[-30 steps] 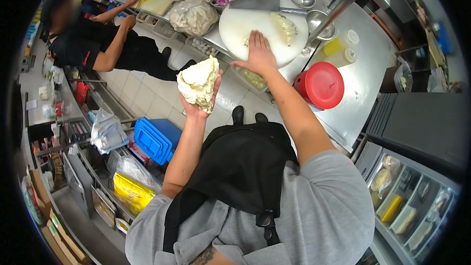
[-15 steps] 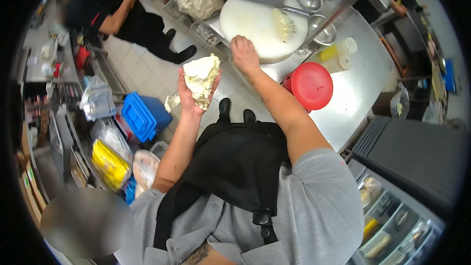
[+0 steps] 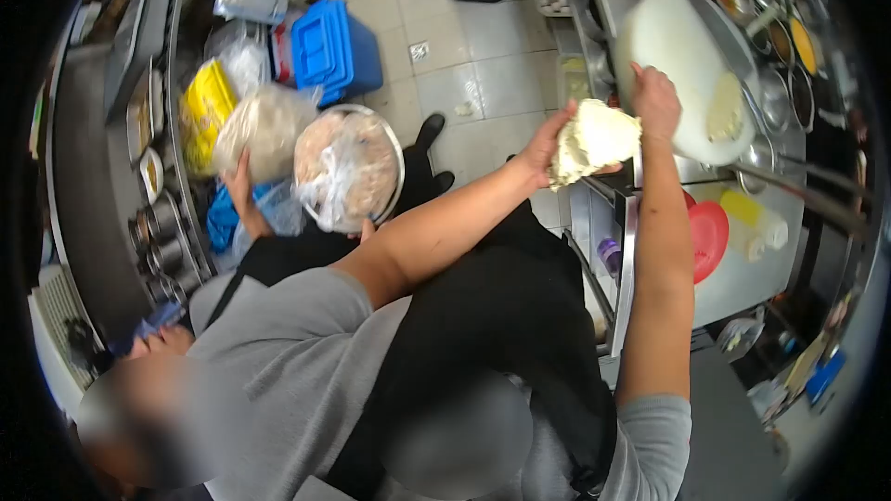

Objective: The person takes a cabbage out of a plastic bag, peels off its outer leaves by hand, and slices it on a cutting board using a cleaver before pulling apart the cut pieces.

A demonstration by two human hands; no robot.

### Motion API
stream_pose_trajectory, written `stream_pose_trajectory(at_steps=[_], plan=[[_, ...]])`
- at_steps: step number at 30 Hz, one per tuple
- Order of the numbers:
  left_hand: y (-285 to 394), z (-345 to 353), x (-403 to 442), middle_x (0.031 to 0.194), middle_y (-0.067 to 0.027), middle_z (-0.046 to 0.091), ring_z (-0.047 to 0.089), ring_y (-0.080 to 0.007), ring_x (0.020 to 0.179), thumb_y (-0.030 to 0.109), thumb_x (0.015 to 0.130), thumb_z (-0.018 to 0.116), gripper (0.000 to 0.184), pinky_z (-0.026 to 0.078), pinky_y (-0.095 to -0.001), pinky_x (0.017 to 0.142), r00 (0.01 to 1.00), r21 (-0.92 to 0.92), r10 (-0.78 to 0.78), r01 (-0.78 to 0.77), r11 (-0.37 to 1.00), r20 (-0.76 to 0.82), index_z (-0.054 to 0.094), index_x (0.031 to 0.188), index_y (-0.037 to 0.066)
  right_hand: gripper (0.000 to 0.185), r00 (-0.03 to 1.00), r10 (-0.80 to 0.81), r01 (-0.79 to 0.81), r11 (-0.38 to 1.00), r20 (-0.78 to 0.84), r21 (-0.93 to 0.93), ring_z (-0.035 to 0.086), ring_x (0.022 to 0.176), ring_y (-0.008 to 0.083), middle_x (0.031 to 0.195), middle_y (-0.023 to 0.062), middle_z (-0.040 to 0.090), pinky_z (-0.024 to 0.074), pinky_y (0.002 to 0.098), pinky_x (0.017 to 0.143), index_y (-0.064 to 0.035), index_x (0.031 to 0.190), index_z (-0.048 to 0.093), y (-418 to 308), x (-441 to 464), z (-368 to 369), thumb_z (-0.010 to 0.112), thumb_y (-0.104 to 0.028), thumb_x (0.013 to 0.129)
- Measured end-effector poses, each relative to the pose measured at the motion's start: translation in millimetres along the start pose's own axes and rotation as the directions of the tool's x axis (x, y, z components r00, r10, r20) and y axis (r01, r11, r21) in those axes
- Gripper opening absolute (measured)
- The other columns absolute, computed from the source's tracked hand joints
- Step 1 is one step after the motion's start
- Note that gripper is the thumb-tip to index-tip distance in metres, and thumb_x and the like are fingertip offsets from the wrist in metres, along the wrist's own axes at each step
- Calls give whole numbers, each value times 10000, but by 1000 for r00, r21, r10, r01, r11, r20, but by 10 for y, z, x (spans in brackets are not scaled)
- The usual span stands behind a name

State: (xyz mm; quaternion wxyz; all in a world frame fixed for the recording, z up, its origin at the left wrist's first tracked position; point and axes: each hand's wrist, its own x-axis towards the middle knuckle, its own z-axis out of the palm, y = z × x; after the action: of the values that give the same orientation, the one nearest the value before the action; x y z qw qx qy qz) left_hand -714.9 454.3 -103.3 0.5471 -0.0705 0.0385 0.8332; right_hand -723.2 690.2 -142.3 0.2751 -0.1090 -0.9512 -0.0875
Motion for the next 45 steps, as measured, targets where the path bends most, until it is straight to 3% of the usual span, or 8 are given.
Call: stream_pose_trajectory(at_steps=[20,24,31,33,37,40,42,45], plan=[[81,-470,-1013,1511,-216,540,573,-399,1350,593,949,674,849,494,-622,1090,953,24,293,-292,956,-79,444,1529,18,406,804,161,-549,572,572,610,708,673,403,784,270,709,550,498,671,23,806,726,-878,-1272,222,636,-320,1004],[-73,-760,-1640,1466,-201,592,619,-339,1311,556,985,648,806,511,-513,1105,924,-18,357,-363,932,-138,440,1533,4,272,24,-181,-966,248,983,69,444,399,117,607,22,587,289,326,349,-49,829,650,-1368,-1964,284,565,-222,1022],[-543,-1601,-3095,1411,-160,642,656,-254,1260,541,1027,583,716,526,-414,1081,805,-21,465,-508,861,-369,495,1502,12,342,-317,-445,-947,101,838,-304,553,458,142,593,11,524,379,292,384,-49,800,591,-2744,-2774,835,616,-273,1058],[-626,-1623,-3500,1423,-159,633,644,-265,1279,531,1040,561,723,512,-418,1099,730,17,534,-584,812,-426,460,1520,-1,361,-313,-441,-897,429,841,-109,507,441,154,564,10,489,371,303,391,-91,763,552,-3622,-2300,466,613,-285,1061],[-631,-1584,-4113,1612,-205,427,478,-300,1454,583,1018,536,873,402,-425,1200,656,114,678,-686,719,-331,323,1585,-46,281,-61,-744,-983,160,665,89,379,447,135,629,-1,498,354,308,439,-61,917,601,-5314,-2249,643,597,-296,1070],[-623,-1791,-4435,1540,-308,421,507,-507,1367,773,787,718,1200,547,-608,1015,618,179,623,-626,759,-479,298,1587,-17,622,-72,-863,-879,292,500,377,621,1086,200,1258,121,666,543,393,889,-61,1528,496,-6477,-2132,710,547,-483,1075],[-531,-1873,-4522,1537,-312,404,473,-578,1355,695,720,837,1252,556,-647,984,627,29,612,-687,726,-482,274,1588,-10,709,169,-917,-791,92,360,605,324,1543,316,1655,225,357,293,432,1245,-64,1615,354,-6845,-2042,546,450,-536,1094],[-303,-1995,-4498,1548,-324,375,447,-625,1337,627,685,899,1271,538,-723,959,602,-106,628,-758,644,-494,265,1589,-3,639,412,-845,-260,251,342,932,470,1448,330,1526,227,532,382,438,1193,-65,1569,442,-6918,-1804,589,470,-493,1095]])
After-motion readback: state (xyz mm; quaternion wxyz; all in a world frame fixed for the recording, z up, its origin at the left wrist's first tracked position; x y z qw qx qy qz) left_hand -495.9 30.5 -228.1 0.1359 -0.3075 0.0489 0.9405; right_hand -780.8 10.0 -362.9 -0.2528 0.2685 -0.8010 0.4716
